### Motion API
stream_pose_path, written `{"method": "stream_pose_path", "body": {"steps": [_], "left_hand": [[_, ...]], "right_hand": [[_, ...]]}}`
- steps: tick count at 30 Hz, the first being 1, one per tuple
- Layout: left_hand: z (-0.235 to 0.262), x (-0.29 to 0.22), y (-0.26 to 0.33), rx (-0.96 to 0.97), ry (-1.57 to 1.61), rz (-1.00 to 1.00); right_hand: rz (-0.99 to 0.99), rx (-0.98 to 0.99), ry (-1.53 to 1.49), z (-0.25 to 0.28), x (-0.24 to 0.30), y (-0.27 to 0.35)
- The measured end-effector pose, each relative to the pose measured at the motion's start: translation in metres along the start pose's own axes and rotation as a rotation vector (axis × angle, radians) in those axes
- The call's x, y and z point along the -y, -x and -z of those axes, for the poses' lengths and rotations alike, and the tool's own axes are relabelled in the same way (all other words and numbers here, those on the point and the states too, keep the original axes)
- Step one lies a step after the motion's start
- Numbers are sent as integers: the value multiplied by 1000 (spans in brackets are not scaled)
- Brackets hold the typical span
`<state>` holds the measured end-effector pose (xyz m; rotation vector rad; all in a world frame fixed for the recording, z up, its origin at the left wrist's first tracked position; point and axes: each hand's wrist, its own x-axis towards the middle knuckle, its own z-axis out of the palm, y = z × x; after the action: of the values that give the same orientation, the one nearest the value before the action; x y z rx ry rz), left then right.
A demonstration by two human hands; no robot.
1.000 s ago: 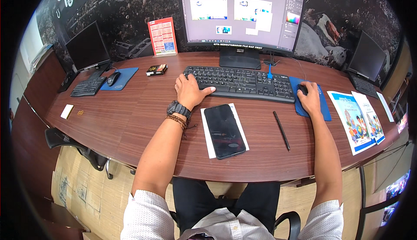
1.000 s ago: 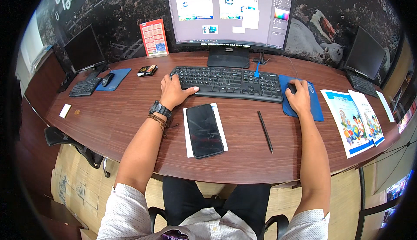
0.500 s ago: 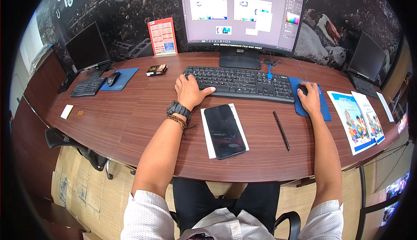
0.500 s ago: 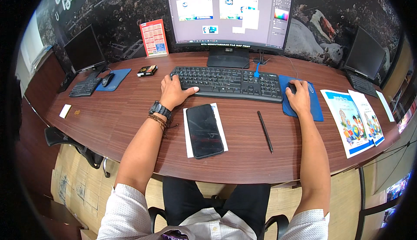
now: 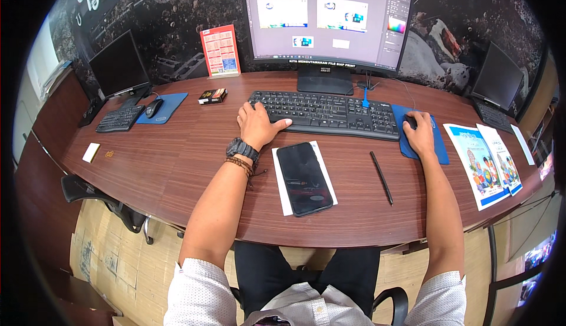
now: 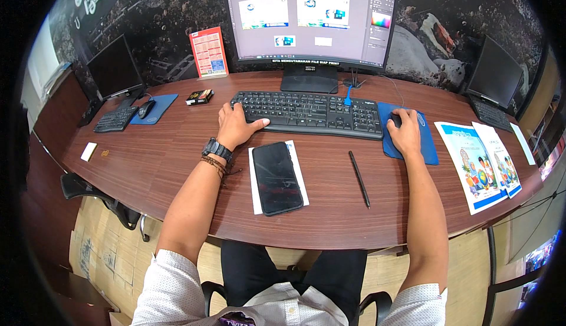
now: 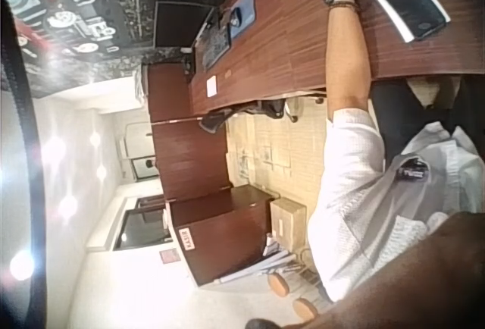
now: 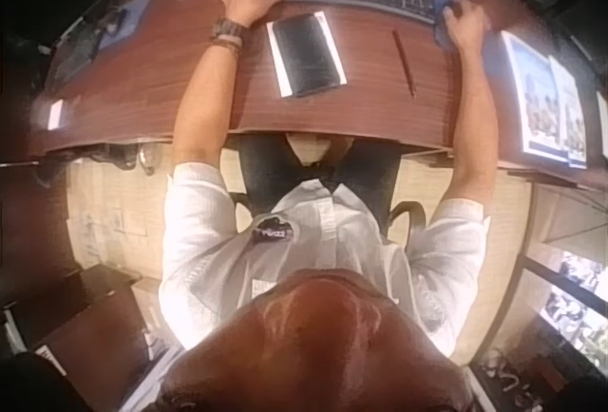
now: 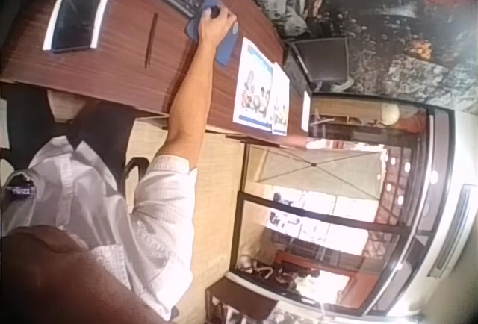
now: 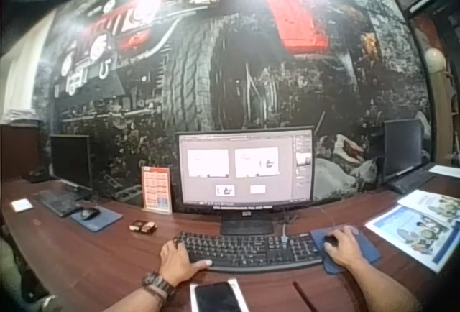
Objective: Designing a poster or flyer using graphic design software on a computer.
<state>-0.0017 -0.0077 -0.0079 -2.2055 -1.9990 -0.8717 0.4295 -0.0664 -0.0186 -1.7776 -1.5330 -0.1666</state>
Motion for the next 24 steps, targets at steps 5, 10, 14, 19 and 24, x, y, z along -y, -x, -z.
{"method": "stream_pose_path", "body": {"steps": [5, 10, 14, 19, 24], "left_hand": [[3, -2, 0, 10, 3, 4], [1, -1, 0, 10, 5, 7], [1, -1, 0, 11, 9, 5], [1, -1, 0, 16, 15, 9], [0, 0, 0, 16, 8, 11]], "right_hand": [[11, -7, 8, 0, -1, 0], [12, -9, -11, 0, 1, 1], [17, -3, -14, 1, -1, 1], [-4, 12, -5, 2, 1, 0], [-2, 14, -4, 2, 3, 1]]}}
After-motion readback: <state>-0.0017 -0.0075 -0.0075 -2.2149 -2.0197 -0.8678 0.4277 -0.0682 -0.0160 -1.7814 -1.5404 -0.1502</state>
